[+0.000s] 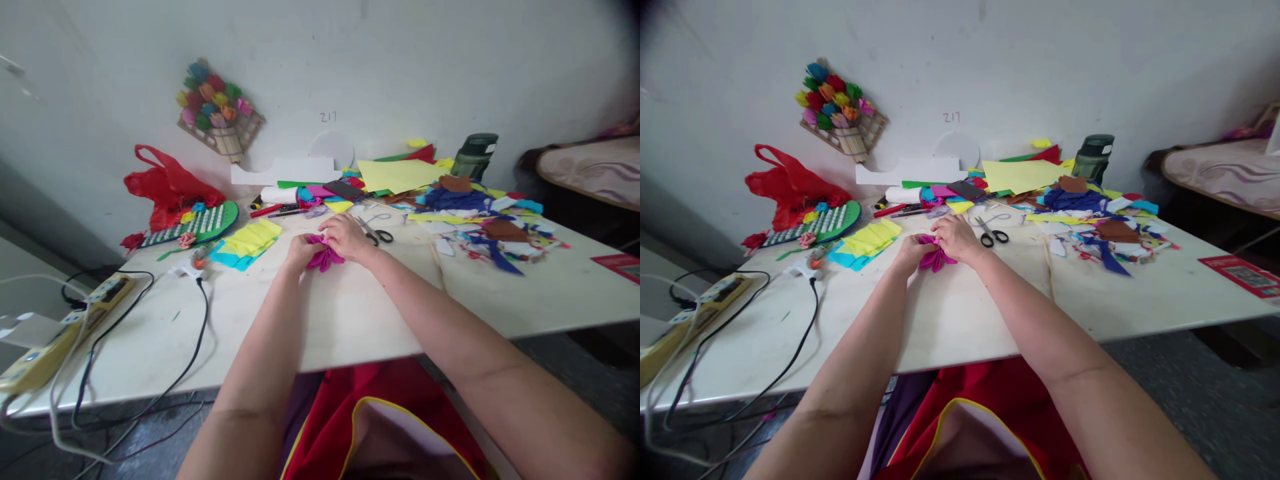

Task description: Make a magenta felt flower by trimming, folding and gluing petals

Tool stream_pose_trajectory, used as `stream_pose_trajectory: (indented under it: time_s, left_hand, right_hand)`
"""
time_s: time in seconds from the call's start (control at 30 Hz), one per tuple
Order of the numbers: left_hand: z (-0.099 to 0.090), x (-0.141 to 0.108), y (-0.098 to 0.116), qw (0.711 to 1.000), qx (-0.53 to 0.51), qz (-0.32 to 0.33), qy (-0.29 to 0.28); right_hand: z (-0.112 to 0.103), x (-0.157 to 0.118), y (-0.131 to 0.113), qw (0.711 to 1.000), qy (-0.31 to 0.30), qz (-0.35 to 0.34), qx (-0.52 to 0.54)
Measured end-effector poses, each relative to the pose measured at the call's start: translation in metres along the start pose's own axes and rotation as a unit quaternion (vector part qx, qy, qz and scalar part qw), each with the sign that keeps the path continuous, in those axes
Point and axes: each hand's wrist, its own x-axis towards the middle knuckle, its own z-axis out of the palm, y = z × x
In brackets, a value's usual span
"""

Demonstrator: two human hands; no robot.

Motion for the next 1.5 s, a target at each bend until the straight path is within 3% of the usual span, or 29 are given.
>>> stream_pose_trajectory:
  time_s: [0.17,0.33,0.43,0.9,1.17,1.5]
  left_hand:
    - [0.0,0.001,-0.001,1.0,0.015,0.011,-0.024]
    - [0.001,0.0,0.0,0.998,0.022,0.004,-0.057]
    - [0.001,0.0,-0.001,0.998,0.033,0.005,-0.056]
    - [0.002,0.003,0.0,0.984,0.156,0.077,-0.029]
    - [0.003,0.004,-0.003,0.996,0.07,0.056,-0.026]
    - [0.003,-0.002,0.005,1.0,-0.012,-0.005,-0.012]
  right_hand:
    - [0.001,-0.001,0.009,0.996,0.007,0.072,0.056]
    - [-0.008,0.0,0.012,0.979,-0.042,0.161,0.118]
    - [-0.01,0.0,0.011,0.976,-0.06,0.174,0.114]
    - [0.0,-0.002,0.017,0.983,-0.053,0.158,0.073]
    - [0.004,-0.001,0.013,0.992,-0.014,0.121,0.032]
    - [-0.006,-0.001,0.001,1.0,-0.003,-0.007,-0.012]
